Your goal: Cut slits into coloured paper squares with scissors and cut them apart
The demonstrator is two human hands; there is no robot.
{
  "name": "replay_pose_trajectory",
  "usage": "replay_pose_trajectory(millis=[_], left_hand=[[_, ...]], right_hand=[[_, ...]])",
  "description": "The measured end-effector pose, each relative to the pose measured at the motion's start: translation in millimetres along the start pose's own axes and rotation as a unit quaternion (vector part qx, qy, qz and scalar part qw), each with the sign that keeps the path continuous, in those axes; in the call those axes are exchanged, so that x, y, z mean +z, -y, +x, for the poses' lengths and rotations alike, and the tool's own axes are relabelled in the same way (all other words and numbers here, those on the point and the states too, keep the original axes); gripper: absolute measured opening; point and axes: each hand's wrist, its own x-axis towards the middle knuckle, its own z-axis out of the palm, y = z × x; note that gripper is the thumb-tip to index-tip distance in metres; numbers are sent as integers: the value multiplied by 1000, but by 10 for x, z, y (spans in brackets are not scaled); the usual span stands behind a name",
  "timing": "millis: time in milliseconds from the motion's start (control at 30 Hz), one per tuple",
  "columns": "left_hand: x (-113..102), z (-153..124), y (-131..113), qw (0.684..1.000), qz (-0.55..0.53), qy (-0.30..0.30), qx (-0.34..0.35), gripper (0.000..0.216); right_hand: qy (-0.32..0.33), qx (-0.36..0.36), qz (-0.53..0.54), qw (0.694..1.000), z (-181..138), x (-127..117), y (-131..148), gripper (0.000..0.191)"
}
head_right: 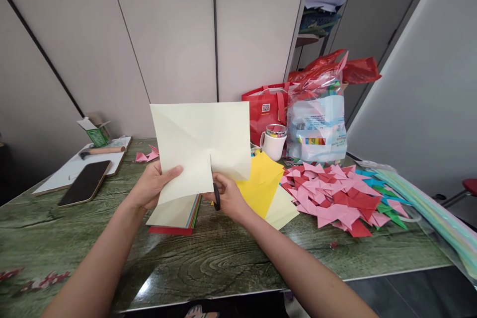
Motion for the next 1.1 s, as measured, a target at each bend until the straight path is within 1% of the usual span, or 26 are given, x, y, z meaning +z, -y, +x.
replay_pose_trajectory(millis=[100,200,533,733,1100], left_hand=[[4,0,4,1000,6,-6,-1,29],[6,1,13,1000,2,2,0,27],[16,-5,3,1000,7,-4,-2,26],[21,-12,-1,1000,5,-3,0,28],[37,-16,-16,1000,2,-6,-2,28]], right_hand=[[-13,6,6,1000,-10,19,15,33],[-26,17,7,999,-18,36,38,32],[-51,17,-4,999,-27,61,75,27],[-54,3,12,998,-22,66,51,28],[-63,6,3,998,-30,70,50,27]])
